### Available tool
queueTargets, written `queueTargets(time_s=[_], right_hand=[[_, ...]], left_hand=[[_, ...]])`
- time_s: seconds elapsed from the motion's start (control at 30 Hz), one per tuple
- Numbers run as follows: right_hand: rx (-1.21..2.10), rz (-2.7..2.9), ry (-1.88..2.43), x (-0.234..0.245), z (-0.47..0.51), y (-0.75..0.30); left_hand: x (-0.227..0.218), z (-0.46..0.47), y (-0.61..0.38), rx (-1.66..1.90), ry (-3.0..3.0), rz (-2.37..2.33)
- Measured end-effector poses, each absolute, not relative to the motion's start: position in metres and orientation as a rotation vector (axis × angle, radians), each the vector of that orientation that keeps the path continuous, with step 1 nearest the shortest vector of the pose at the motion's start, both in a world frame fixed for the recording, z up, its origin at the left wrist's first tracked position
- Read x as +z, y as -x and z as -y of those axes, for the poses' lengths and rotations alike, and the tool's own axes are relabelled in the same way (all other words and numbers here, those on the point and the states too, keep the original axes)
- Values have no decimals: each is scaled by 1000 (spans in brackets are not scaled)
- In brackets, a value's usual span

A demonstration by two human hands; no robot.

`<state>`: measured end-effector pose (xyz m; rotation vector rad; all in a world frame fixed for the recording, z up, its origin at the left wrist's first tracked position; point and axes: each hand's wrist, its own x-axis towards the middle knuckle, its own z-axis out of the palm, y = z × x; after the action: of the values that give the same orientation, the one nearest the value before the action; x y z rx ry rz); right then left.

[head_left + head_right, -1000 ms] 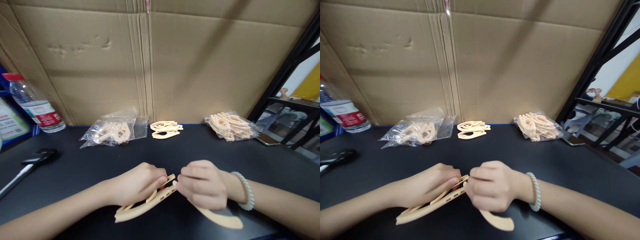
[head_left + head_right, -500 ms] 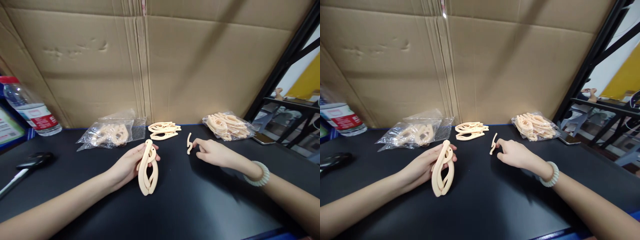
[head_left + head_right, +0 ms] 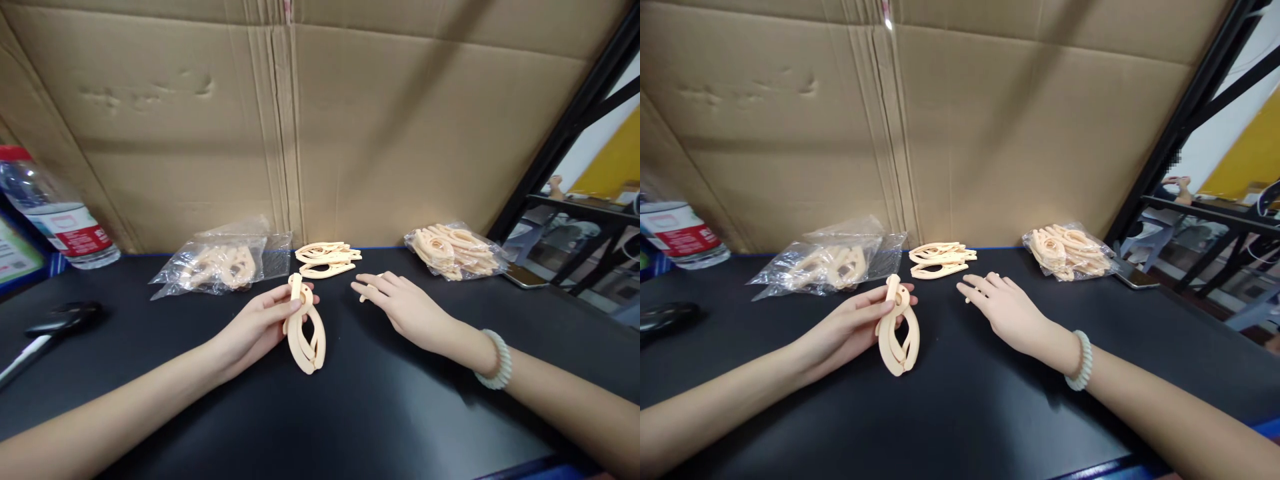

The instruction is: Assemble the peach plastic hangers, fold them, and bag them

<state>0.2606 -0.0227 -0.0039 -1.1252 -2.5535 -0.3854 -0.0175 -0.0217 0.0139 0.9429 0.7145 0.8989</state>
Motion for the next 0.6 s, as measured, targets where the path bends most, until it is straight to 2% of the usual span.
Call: queueTargets(time_s=[0.2,0.43,0.6], right_hand=[[-340,2629,1012,-2,18,-261],[-183,2541,1071,10,15,-273],[-211,2411,982,7,21,-267]], left_hand=[[15,22,17,901,-986,-702],[14,25,17,891,-1082,-704],[16,27,15,939,-1065,-755]])
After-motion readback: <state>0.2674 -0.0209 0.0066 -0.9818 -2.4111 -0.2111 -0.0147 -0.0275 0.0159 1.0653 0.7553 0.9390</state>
